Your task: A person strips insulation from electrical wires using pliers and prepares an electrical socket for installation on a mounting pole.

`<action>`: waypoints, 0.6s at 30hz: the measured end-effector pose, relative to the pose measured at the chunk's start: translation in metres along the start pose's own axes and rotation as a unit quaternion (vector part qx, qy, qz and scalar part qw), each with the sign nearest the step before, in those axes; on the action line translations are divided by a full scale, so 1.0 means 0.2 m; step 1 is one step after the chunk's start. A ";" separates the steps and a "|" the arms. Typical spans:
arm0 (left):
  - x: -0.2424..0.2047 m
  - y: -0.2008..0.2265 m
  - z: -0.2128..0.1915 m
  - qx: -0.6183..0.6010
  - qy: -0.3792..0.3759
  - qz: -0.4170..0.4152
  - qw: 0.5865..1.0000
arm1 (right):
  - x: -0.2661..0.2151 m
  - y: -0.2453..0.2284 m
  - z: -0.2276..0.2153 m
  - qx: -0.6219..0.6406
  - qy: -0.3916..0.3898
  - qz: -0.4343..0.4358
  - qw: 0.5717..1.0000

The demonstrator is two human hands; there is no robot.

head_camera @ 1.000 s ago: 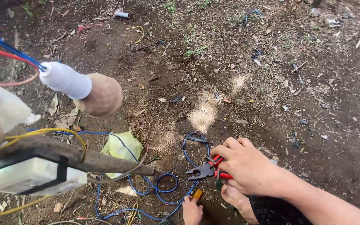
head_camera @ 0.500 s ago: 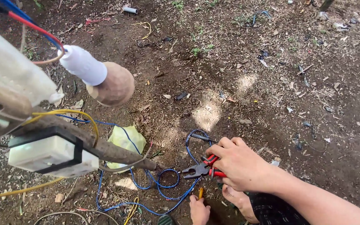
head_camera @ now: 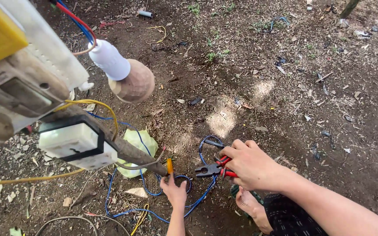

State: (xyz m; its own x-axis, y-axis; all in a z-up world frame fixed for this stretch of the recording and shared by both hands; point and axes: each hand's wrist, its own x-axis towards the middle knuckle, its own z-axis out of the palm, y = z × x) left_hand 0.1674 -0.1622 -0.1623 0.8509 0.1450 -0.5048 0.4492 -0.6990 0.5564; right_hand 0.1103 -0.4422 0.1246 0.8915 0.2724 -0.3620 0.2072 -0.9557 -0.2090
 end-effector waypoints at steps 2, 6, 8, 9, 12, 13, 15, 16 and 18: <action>0.01 -0.03 -0.05 0.002 0.010 -0.008 1.000 | 0.01 -0.01 -0.01 -0.005 0.016 -0.005 1.000; -0.02 -0.11 -0.09 0.001 0.013 -0.092 0.996 | 0.04 -0.04 -0.05 0.000 -0.058 0.032 0.998; -0.05 -0.11 -0.13 0.007 -0.001 -0.110 0.994 | 0.05 -0.06 -0.06 -0.010 -0.080 0.039 0.996; -0.07 -0.11 -0.14 0.003 -0.001 -0.102 0.995 | 0.05 -0.06 -0.05 -0.015 -0.073 0.035 0.997; -0.12 -0.09 -0.19 -0.017 -0.003 -0.093 0.996 | 0.06 -0.10 -0.07 -0.014 -0.082 0.034 0.996; -0.13 -0.07 -0.20 -0.031 -0.006 -0.090 0.995 | 0.07 -0.11 -0.09 -0.005 -0.096 0.041 0.994; -0.10 -0.10 -0.20 -0.025 0.004 -0.074 0.997 | 0.08 -0.13 -0.09 -0.010 -0.092 0.036 0.995; -0.08 -0.11 -0.19 -0.017 0.012 -0.059 0.998 | 0.08 -0.14 -0.10 -0.013 -0.090 0.034 0.995; -0.07 -0.08 -0.22 -0.002 0.019 -0.056 0.998 | 0.10 -0.17 -0.13 -0.017 -0.113 0.049 0.992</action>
State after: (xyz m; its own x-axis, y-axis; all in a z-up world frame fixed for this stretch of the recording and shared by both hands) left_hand 0.1597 -0.1220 -0.1348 0.8045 0.2487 -0.5393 0.5438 -0.6735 0.5007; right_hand 0.1308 -0.4079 0.1480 0.7950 0.1932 -0.5750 0.1413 -0.9808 -0.1342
